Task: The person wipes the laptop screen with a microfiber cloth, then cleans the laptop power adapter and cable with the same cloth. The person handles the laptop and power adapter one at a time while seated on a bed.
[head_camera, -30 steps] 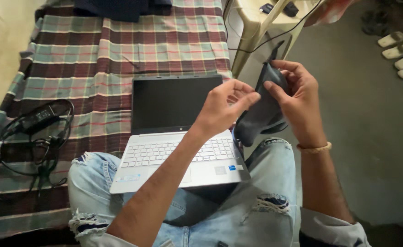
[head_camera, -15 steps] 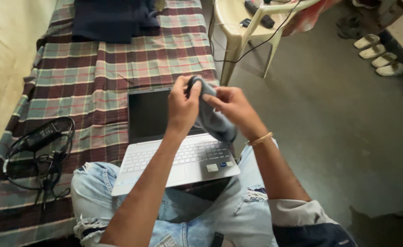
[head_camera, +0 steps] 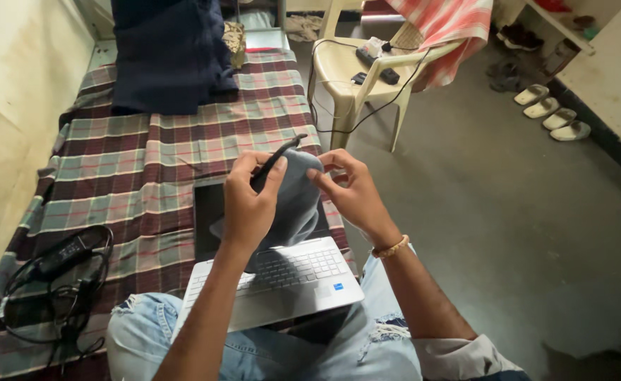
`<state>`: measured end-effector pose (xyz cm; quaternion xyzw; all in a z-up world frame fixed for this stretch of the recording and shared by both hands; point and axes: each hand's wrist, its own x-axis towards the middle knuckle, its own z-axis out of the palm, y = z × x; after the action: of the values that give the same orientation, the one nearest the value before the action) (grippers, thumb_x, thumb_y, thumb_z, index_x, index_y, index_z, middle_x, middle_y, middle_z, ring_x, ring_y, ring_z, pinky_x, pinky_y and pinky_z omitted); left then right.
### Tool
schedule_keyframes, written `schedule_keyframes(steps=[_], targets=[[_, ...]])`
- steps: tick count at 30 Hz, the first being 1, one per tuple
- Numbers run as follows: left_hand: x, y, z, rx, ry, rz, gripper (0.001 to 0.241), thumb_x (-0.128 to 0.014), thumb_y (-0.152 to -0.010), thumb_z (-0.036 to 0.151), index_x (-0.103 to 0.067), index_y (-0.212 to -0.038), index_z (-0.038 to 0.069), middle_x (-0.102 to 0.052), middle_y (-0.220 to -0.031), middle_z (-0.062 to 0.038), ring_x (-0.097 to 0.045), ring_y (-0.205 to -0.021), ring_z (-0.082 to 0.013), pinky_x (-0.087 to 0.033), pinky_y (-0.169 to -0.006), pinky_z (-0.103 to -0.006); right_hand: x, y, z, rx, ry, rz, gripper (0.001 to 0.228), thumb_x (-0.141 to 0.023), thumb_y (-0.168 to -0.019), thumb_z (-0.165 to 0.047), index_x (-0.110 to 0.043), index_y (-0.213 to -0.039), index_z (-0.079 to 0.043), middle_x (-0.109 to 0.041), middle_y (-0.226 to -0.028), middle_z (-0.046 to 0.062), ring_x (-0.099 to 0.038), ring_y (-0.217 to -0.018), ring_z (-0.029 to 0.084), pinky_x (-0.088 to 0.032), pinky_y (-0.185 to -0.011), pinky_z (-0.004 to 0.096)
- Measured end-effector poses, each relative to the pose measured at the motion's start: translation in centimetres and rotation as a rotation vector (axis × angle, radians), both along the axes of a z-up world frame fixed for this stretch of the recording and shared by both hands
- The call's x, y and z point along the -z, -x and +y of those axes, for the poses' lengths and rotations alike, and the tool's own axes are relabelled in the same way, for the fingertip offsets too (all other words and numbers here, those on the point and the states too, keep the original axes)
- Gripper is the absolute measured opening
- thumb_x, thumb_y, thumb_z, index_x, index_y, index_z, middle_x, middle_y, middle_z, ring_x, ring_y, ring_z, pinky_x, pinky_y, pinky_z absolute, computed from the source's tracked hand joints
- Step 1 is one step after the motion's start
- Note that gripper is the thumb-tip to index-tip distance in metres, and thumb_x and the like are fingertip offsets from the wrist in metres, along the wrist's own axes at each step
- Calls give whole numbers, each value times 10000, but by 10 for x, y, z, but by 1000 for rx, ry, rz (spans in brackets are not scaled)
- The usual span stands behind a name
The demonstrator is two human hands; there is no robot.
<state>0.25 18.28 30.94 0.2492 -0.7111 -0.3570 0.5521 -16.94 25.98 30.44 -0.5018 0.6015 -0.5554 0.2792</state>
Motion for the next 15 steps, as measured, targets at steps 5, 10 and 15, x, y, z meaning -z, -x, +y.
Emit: schedule_keyframes(steps=[5,10,15], targets=[[-17,-16,6,41,-183,-106,173,-696,-983,190,-703,-991,18,-703,-802,-37,-645,-737,-102,-513,-681,-273,-3,-19,-5,18,60,179,209,-724,-956,-180,-693,-1094,-26,-629,-1143,57,-652,-945,95,-557,-738,246],[-37,-24,7,1,-112,-150,159,-731,-948,165,-715,-1000,16,-735,-857,-94,-713,-800,-168,-544,-740,-306,-28,-27,4,5,155,329,574,-765,-897,-164,-504,-1395,-48,-558,-1370,90,-602,-1184,191,-530,-902,332],[-45,-27,5,58,-34,-253,171,-756,-912,163,-740,-1012,25,-713,-937,-143,-728,-905,-255,-557,-827,-356,-50,-21,13,-220,306,577,668,-765,-930,-111,-490,-1538,-81,-582,-1471,131,-512,-1367,299,-416,-1139,438]])
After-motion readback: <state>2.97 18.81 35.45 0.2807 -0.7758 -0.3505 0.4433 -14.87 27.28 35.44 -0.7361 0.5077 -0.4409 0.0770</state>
